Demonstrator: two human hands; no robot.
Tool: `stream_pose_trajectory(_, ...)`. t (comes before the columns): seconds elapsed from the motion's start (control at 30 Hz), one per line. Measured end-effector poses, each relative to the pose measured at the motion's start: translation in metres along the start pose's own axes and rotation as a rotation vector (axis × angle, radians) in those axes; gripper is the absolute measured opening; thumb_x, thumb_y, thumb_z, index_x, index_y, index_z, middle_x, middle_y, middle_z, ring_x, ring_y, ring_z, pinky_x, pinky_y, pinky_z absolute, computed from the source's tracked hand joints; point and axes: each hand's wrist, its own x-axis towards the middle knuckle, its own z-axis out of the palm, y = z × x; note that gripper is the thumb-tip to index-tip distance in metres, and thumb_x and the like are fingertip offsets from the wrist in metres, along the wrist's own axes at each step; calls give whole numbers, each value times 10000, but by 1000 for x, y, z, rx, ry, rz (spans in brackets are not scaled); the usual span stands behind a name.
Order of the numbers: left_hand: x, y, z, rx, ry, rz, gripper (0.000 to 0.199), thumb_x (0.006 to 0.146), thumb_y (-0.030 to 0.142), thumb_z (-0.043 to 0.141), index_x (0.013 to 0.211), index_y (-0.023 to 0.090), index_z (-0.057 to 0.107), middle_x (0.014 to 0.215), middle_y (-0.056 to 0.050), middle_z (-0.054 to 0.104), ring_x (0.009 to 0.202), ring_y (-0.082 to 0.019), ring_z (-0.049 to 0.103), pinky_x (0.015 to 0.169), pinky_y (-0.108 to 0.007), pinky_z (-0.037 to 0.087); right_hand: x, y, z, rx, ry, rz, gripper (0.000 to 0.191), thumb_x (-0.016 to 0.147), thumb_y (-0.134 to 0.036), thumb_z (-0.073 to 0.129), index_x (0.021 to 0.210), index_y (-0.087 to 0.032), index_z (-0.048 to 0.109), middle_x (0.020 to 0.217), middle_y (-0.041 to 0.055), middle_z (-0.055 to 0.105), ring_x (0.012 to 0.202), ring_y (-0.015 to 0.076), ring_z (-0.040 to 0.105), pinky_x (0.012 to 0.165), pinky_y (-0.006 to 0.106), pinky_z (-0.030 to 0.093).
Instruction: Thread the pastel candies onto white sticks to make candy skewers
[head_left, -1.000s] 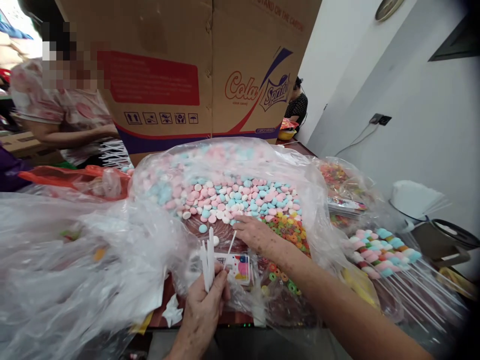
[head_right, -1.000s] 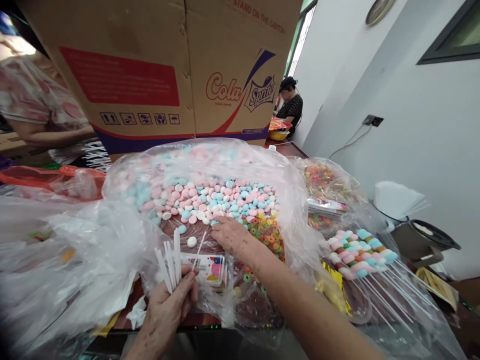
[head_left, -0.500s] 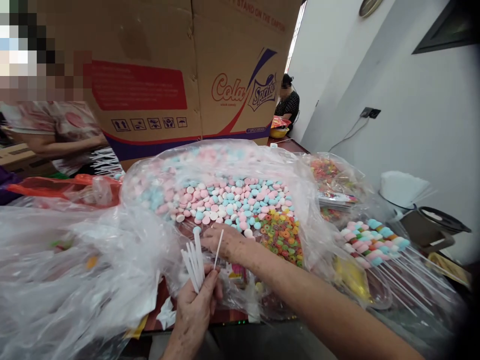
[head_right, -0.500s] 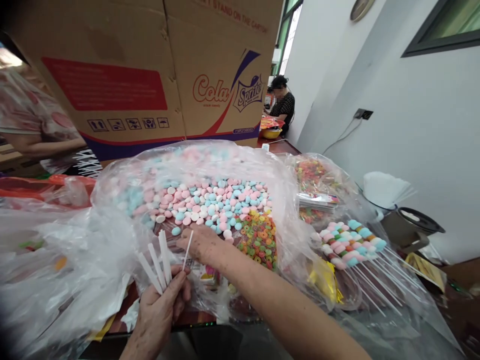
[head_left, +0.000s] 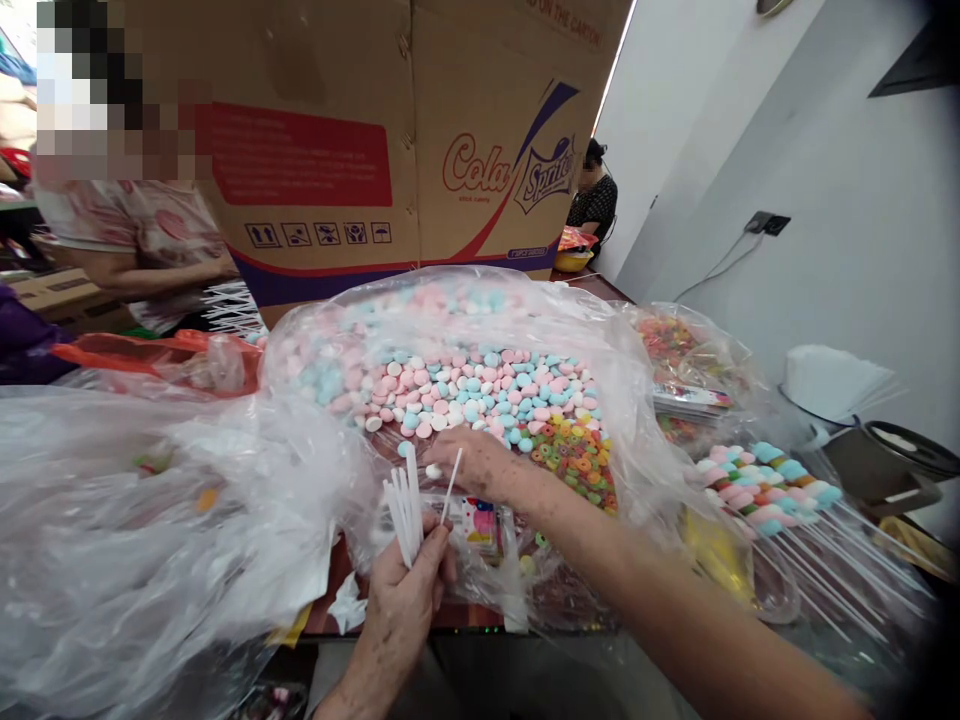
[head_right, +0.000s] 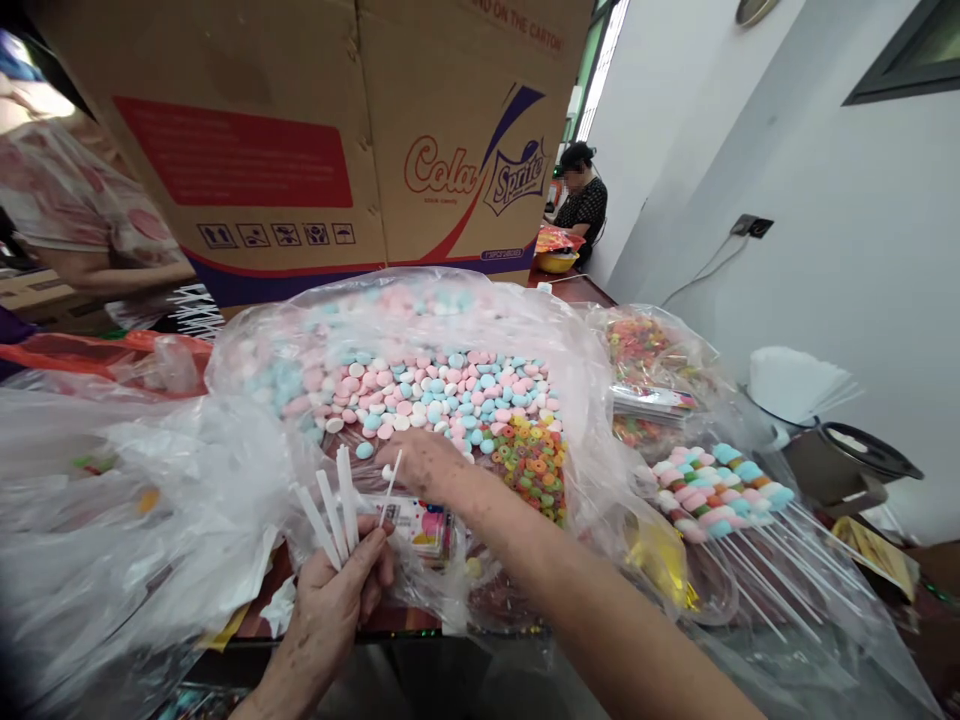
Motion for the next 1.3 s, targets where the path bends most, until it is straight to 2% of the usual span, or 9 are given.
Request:
stream_pose_trajectory(0.1,1,-1,1,17,13,18,495,650,617,738,801,156,641,421,67,527,262,-43,336,274,-166,209,12,-10,21,-119,-26,-78,151,889,-137,565,947,-198,690,977,38,667,918,188,600,760,265,464)
stream_pose_trajectory(0.2,2,-3,1,16,13,20,503,645,630,735,790,158,642,419,65,527,260,-42,332,273,-166,201,14,-11,23,-181,1,-29,129,892,-162,559,920,-201,678,967,50,652,886,201,598,709,278,476)
stream_pose_trajectory(0.47,3,-8,-5,-4,-50,-3,511,673,629,726,828,153,621,454,62,546,284,-45,354,286,-161,225,-13,29,-33,2,110,262,231,862,-117,514,1033,-164,663,1020,74,618,880,174,595,755,270,467)
stream_pose_trajectory(0.63,4,-12,-7,18,-87,-2,461,737,584,697,891,158,615,469,71,537,309,-47,352,305,-164,226,-56,46,-58,44,219,366,262,869,-121,480,1051,-175,661,1071,79,630,940,190,595,822,287,432)
stream_pose_trajectory(0.73,4,-14,-9,49,-106,10,396,786,539,671,878,159,617,467,75,526,317,-43,324,311,-172,216,-84,41,-63,82,200,448,212,886,-160,474,959,-184,671,963,51,660,875,178,598,786,270,418)
stream_pose_trajectory(0.83,3,-14,-10,86,-118,18,330,834,486,639,873,159,622,480,73,528,332,-42,324,326,-176,225,-105,35,-55,100,79,476,214,895,-167,452,851,-186,661,833,26,658,777,161,585,724,254,404)
stream_pose_trajectory(0.97,2,-14,-9,74,-130,12,294,845,459,628,893,169,611,476,80,532,345,-44,319,339,-174,229,-118,34,-32,-5,-22,425,206,898,-152,460,808,-175,644,824,37,642,779,168,564,714,263,387)
stream_pose_trajectory(1.13,2,-14,-9,95,-100,3,297,836,448,642,932,171,598,483,80,549,345,-45,325,336,-174,222,-118,39,-9,-180,-66,268,180,884,-114,500,918,-197,656,908,56,640,892,204,550,768,292,393)
stream_pose_trajectory(1.3,2,-13,-8,120,-93,3,293,835,444,636,926,168,596,475,84,539,340,-45,332,332,-176,225,-110,32,-4,-261,-117,205,177,892,-89,490,929,-180,637,899,70,644,888,214,563,762,302,402)
